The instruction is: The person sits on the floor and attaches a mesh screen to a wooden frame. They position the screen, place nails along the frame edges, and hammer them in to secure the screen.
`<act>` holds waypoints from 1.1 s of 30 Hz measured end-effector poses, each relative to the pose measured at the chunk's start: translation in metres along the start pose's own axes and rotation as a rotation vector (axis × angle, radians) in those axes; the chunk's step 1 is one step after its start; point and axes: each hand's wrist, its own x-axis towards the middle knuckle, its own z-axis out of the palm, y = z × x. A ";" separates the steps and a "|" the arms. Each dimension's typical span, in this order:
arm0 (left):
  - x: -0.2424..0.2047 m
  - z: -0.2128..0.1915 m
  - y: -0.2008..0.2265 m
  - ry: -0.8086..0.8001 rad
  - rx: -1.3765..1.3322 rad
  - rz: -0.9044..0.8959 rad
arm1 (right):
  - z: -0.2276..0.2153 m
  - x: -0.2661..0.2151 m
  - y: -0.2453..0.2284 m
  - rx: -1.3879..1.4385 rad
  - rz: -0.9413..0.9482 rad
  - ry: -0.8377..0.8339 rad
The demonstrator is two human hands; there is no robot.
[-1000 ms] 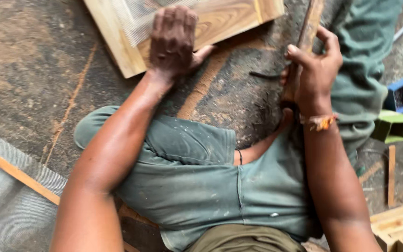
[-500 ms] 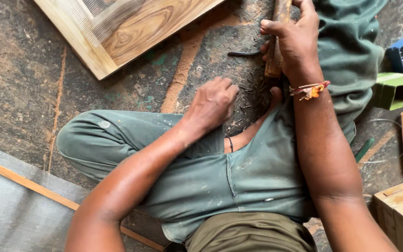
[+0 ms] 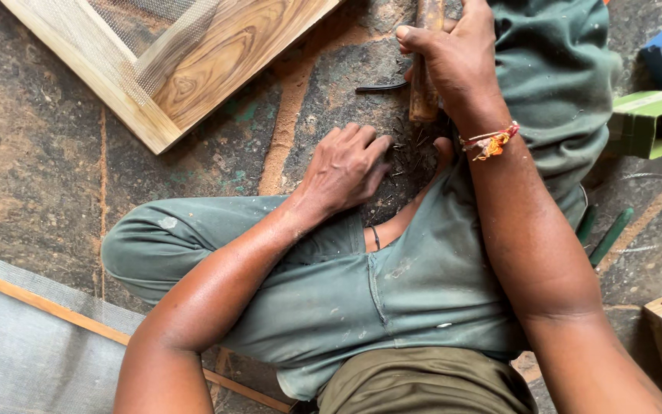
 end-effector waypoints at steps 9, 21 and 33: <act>0.008 0.021 -0.005 0.041 0.167 0.054 | 0.004 -0.001 0.002 -0.134 -0.022 0.045; 0.012 0.030 -0.004 -0.040 0.415 0.192 | 0.007 -0.004 -0.003 -0.161 -0.050 0.046; 0.012 0.024 -0.018 -0.013 0.300 -0.028 | 0.005 -0.003 -0.003 -0.167 -0.072 0.051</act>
